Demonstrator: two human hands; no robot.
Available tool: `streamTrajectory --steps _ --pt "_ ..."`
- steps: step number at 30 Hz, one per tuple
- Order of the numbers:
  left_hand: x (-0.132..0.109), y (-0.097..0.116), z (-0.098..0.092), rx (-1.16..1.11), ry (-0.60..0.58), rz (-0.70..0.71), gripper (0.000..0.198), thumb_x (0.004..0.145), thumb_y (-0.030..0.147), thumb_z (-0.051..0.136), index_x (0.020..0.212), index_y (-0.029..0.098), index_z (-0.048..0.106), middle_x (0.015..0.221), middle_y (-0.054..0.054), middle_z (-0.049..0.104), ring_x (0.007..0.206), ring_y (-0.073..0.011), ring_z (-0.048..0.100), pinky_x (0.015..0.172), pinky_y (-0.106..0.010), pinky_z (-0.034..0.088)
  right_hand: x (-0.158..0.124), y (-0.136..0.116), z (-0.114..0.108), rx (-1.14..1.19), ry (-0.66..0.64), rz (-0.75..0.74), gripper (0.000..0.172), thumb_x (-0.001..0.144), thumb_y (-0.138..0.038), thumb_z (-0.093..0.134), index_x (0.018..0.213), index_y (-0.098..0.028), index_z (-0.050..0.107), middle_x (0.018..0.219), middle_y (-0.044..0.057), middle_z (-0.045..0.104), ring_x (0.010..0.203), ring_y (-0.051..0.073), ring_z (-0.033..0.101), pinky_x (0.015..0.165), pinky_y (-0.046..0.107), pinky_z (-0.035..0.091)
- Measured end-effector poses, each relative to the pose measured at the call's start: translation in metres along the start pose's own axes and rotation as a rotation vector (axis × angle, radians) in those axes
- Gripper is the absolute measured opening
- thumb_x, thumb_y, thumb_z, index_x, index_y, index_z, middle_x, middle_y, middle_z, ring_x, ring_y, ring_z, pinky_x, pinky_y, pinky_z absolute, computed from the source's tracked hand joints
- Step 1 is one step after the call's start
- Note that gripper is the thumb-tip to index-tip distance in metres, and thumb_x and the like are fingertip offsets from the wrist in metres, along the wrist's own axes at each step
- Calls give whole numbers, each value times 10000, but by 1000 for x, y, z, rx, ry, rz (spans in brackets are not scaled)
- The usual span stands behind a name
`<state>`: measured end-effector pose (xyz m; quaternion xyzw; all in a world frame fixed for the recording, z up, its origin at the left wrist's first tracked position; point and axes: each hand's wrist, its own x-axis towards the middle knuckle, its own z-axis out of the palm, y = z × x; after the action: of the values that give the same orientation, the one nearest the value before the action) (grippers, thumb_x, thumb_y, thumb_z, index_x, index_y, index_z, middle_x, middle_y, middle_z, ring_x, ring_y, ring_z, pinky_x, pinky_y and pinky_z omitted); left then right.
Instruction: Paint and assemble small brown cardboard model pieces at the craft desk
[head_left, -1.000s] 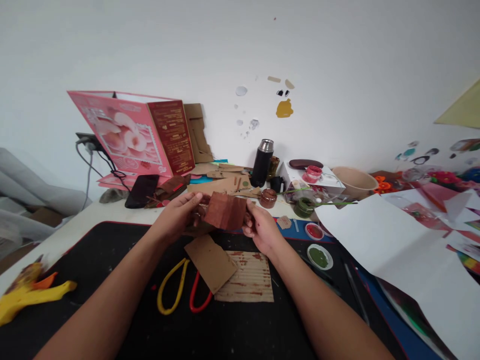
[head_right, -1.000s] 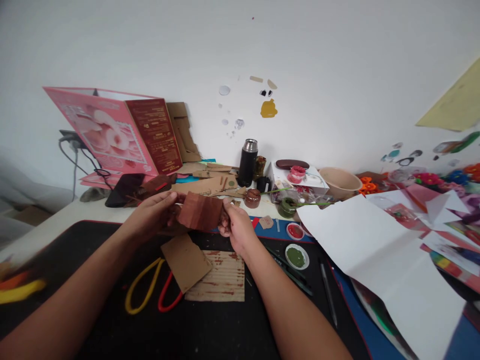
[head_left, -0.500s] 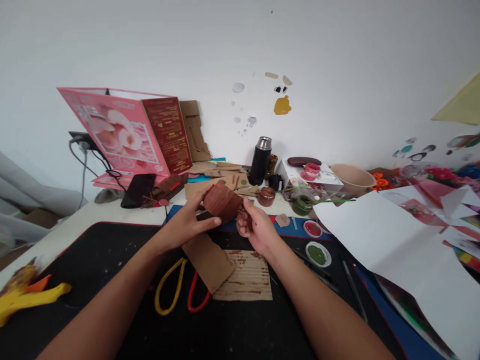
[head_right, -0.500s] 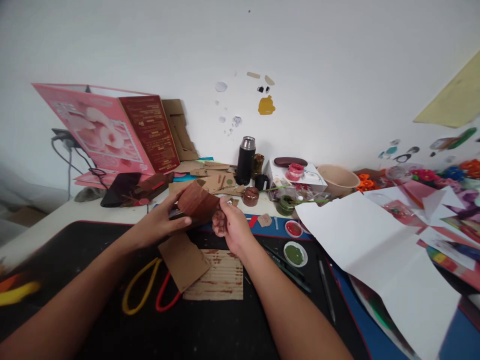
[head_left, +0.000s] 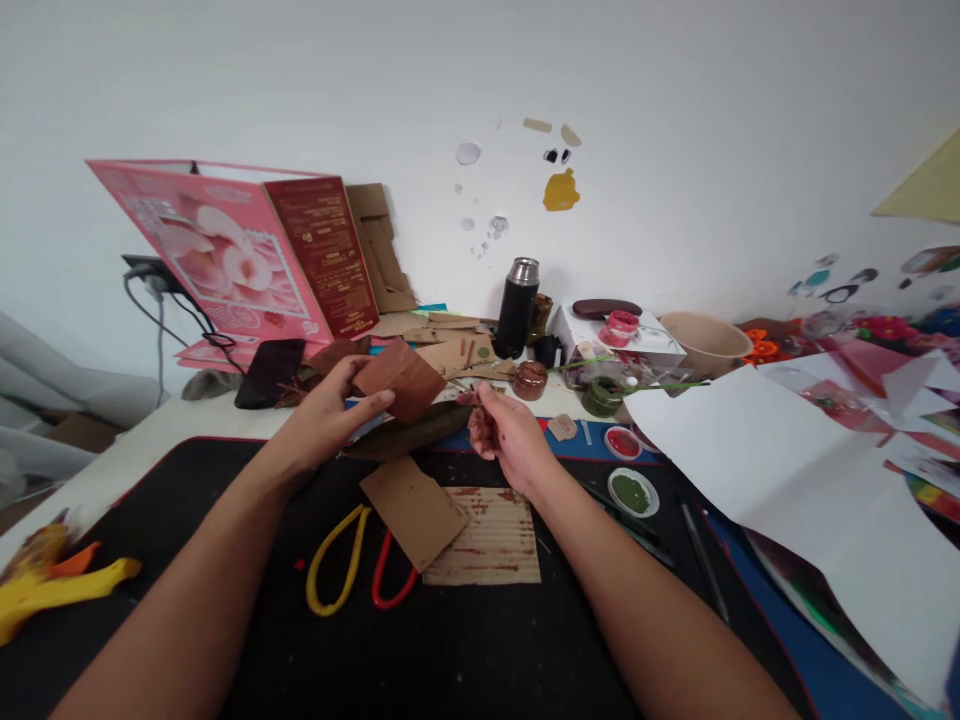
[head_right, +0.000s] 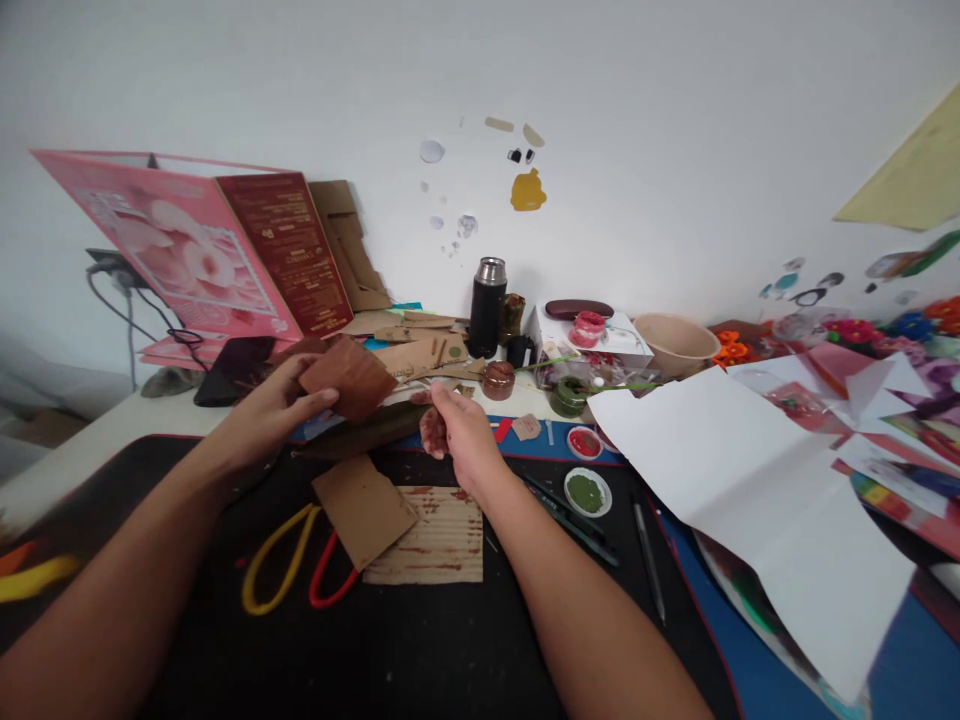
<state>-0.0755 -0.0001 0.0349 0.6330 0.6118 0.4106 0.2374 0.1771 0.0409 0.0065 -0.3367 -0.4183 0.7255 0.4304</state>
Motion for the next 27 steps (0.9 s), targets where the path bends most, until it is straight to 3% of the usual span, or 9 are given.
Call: streamTrajectory --steps 4,14,27 --pt "2 4 4 119 -116 75 731 873 719 647 1425 243 595 1424 -87 684 1294 -370 627 1133 -478 490 1 0 -1 -7 6 -5 552 785 -716 790 861 -178 695 560 -39 589 416 91 502 369 200 234" --pt "7 -13 18 335 -90 111 701 855 630 624 1422 219 595 1427 -123 665 1342 -366 581 1188 -515 423 1 -3 -1 -48 32 -32 559 815 -737 752 855 -182 705 542 -38 591 412 97 504 366 210 231" --pt "8 -12 23 258 -150 104 635 886 603 629 1388 214 604 1425 -116 672 1298 -347 624 1170 -500 441 4 2 -5 -88 1 -63 539 883 -734 676 864 -197 708 536 -38 590 411 100 512 362 208 254"
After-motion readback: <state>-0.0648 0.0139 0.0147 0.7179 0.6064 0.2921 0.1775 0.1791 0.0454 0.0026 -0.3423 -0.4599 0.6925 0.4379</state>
